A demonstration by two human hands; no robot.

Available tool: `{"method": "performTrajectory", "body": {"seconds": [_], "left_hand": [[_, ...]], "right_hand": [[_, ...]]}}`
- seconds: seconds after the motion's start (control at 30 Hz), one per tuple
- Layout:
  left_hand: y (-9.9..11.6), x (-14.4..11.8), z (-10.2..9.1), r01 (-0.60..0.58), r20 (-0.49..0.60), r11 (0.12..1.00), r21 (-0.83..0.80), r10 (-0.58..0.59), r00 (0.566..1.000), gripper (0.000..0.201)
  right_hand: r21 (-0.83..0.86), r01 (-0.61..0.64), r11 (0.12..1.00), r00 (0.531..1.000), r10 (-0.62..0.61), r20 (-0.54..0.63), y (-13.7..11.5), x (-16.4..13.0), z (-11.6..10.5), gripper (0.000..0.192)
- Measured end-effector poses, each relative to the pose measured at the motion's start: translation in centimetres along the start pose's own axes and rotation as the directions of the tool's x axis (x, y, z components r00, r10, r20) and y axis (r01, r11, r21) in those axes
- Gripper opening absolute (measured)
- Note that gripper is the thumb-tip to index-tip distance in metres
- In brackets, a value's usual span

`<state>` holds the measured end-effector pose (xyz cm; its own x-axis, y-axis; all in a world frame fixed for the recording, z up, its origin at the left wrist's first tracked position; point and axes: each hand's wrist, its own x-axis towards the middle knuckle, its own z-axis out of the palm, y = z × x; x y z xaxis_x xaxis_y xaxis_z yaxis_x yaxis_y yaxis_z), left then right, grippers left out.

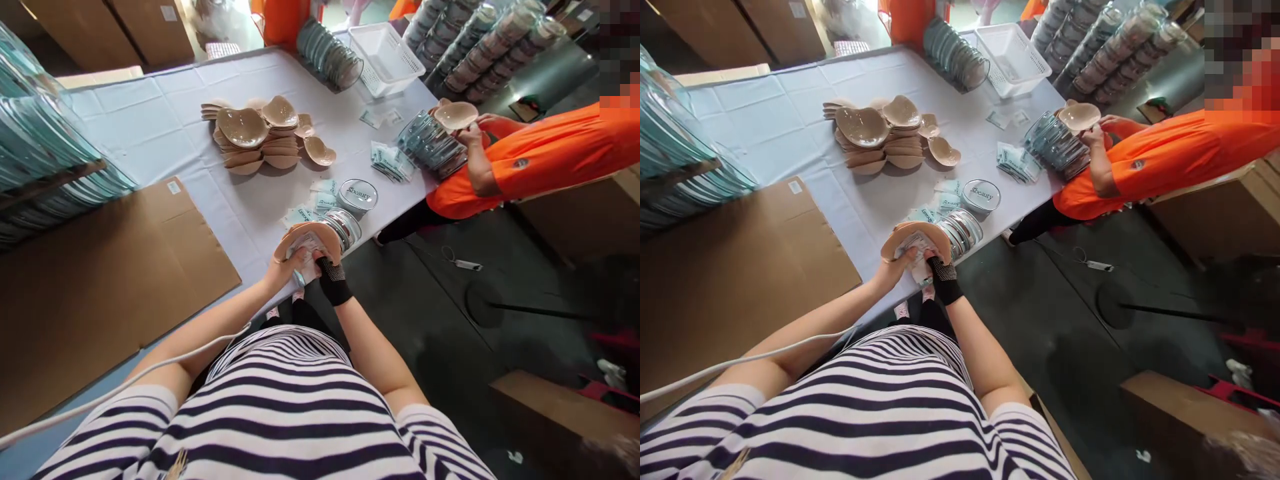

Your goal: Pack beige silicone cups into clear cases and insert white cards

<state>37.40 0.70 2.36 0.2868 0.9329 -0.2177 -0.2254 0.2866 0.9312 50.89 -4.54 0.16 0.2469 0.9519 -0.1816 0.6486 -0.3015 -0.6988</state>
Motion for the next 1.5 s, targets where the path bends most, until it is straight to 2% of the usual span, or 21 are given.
{"method": "performTrajectory", "body": {"seconds": [0.07,0.13,0.23,0.27,0.33,0.37,0.43,0.57,0.63,0.7,0.8,0.87,0.97,1.03,1.1,1.17,1.23,1.33,1.4,1.5], "left_hand": [[0.1,2.0,-0.5,-0.126,0.197,0.979,0.163,0.093,0.976,0.037],[-0.4,3.9,-1.8,-0.241,0.339,0.891,0.385,0.106,0.935,0.024],[-2.3,5.2,-4.0,-0.416,0.545,0.654,0.632,0.007,0.839,0.017],[-3.0,5.1,-4.6,-0.459,0.601,0.606,0.65,-0.041,0.798,0.016],[-4.4,4.4,-5.4,-0.507,0.666,0.572,0.644,-0.093,0.741,0.013],[-5.0,3.9,-5.5,-0.52,0.673,0.56,0.645,-0.094,0.733,0.014],[-5.7,3.2,-5.3,-0.532,0.659,0.512,0.675,-0.093,0.747,0.019],[-6.2,2.7,-3.8,-0.525,0.587,0.329,0.785,-0.123,0.8,0.022],[-6.4,2.7,-3.0,-0.532,0.569,0.231,0.815,-0.137,0.811,0.022],[-6.6,2.6,-2.4,-0.542,0.564,0.17,0.823,-0.139,0.814,0.02],[-7.2,2.6,-2.2,-0.54,0.563,0.19,0.82,-0.102,0.82,0.012],[-7.7,2.8,-2.5,-0.565,0.593,0.258,0.784,-0.04,0.804,0.014],[-8.3,3.3,-3.5,-0.595,0.609,0.381,0.708,0.098,0.787,0.016],[-8.6,3.6,-4.2,-0.572,0.56,0.418,0.706,0.166,0.812,0.018],[-8.9,3.5,-4.6,-0.524,0.49,0.407,0.748,0.194,0.85,0.037],[-9.2,3.2,-4.6,-0.498,0.472,0.396,0.771,0.167,0.865,0.068],[-9.5,2.9,-4.4,-0.512,0.528,0.403,0.759,0.079,0.845,0.09],[-9.8,2.8,-4.1,-0.519,0.591,0.434,0.737,-0.041,0.805,0.097],[-9.7,3.1,-4.2,-0.49,0.578,0.441,0.752,-0.084,0.812,0.099],[-9.5,3.4,-4.6,-0.459,0.565,0.45,0.766,-0.13,0.815,0.104]], "right_hand": [[0.008,-0.09,0.996,0.985,0.09,-0.148,0.7,0.7,-2.1,0.041],[0.017,-0.181,0.983,0.942,0.178,-0.284,1.6,0.4,-4.0,0.039],[-0.007,-0.267,0.964,0.888,0.243,-0.391,3.0,-1.4,-5.1,0.04],[-0.027,-0.287,0.958,0.88,0.252,-0.402,3.4,-2.3,-4.9,0.04],[-0.085,-0.306,0.948,0.877,0.246,-0.412,4.2,-3.9,-4.1,0.042],[-0.117,-0.295,0.948,0.886,0.225,-0.406,4.6,-4.7,-3.6,0.044],[-0.165,-0.247,0.955,0.907,0.168,-0.386,5.3,-6.1,-2.4,0.047],[-0.212,-0.198,0.957,0.917,0.104,-0.384,6.5,-8.6,-0.5,0.054],[-0.243,-0.189,0.951,0.935,0.098,-0.342,7.0,-9.7,0.3,0.057],[-0.276,-0.175,0.945,0.958,0.098,-0.271,7.3,-10.6,0.8,0.059],[-0.326,-0.129,0.936,0.983,0.076,-0.17,7.8,-11.3,1.4,0.061],[-0.366,-0.109,0.924,0.989,0.064,-0.133,8.0,-11.2,1.7,0.058],[-0.417,-0.108,0.902,0.989,0.055,-0.137,8.1,-10.8,2.0,0.053],[-0.433,-0.099,0.896,0.987,0.033,-0.156,8.0,-10.5,2.1,0.051],[-0.435,-0.081,0.897,0.989,0.017,-0.149,7.7,-10.2,2.2,0.051],[-0.436,-0.068,0.897,0.995,0.028,-0.098,7.2,-9.4,2.4,0.054],[-0.45,-0.064,0.891,0.998,0.062,-0.019,6.5,-7.9,2.7,0.056],[-0.459,-0.065,0.886,0.991,0.113,0.077,5.7,-5.4,2.7,0.052],[-0.444,-0.076,0.893,0.985,0.135,0.104,5.6,-4.6,2.1,0.048],[-0.405,-0.085,0.911,0.98,0.149,0.13,6.2,-5.1,0.9,0.036]]}}
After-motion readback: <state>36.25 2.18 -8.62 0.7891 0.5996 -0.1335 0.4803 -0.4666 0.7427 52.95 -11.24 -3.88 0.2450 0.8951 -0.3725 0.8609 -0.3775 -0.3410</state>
